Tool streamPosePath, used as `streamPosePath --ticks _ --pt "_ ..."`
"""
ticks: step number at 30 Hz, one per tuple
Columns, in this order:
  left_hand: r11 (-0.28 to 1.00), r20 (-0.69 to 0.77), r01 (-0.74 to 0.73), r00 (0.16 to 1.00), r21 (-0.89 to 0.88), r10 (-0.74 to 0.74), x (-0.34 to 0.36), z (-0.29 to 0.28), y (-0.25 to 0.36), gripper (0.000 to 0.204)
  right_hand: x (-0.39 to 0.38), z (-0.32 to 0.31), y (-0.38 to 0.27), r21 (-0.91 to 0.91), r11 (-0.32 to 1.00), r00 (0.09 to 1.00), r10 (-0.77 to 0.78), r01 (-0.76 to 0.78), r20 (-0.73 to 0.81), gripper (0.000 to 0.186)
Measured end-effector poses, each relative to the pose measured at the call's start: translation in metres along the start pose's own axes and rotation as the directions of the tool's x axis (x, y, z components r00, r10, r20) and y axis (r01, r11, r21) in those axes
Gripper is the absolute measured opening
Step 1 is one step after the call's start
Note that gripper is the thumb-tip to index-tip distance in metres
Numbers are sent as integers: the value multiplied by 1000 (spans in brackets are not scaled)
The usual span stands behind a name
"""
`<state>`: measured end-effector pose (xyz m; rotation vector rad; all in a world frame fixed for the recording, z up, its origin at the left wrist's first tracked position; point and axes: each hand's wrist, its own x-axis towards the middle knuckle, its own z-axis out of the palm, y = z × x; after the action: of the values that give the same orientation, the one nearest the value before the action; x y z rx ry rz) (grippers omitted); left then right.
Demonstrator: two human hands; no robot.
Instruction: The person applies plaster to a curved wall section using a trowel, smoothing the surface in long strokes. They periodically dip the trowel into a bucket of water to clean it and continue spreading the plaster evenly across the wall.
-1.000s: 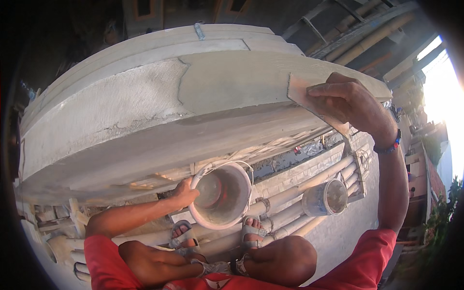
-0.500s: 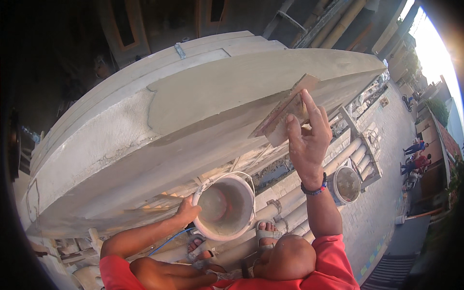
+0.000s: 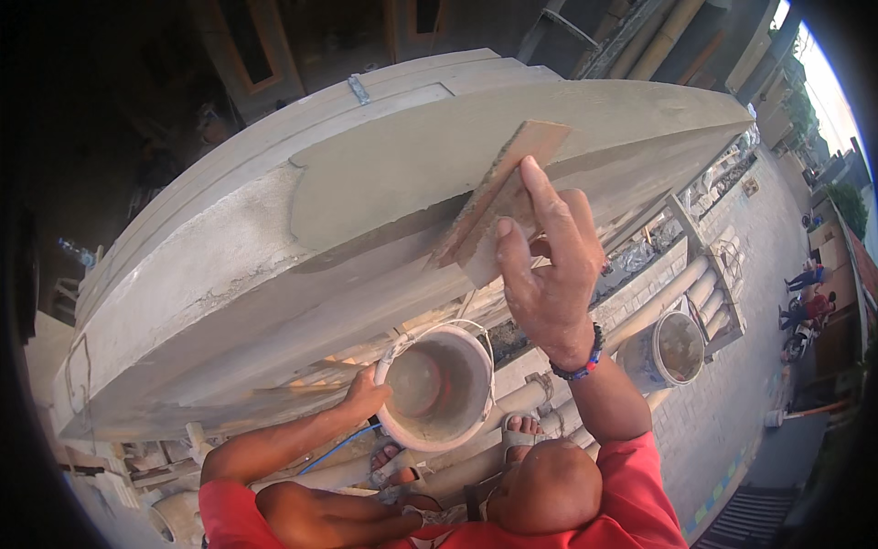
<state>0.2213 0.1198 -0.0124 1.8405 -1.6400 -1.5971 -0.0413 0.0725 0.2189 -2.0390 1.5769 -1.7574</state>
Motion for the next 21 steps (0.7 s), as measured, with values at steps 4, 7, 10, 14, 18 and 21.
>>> streamPosePath --ticks 4,7,10,14,18,21 --pt "995 15 -76 997 -64 77 12 13 -13 48 -43 42 -6 -151 960 953 -196 234 233 61" --pt "972 -103 -211 974 -106 201 19 16 -47 44 -65 35 1 -117 966 920 -176 230 351 60" --pt "997 35 -46 998 -61 48 5 10 -10 48 -33 7 -3 -188 939 955 -268 289 131 60" --pt "996 19 -67 997 -65 68 15 10 -25 50 -18 44 -36 -154 964 971 -200 219 130 57" --pt "990 -15 -123 992 -75 122 19 20 -35 54 -68 54 -29 -83 942 866 -260 324 426 59" --pt "992 -13 -110 994 -55 110 16 11 -16 49 -41 28 -38 -128 918 916 -348 376 198 58"
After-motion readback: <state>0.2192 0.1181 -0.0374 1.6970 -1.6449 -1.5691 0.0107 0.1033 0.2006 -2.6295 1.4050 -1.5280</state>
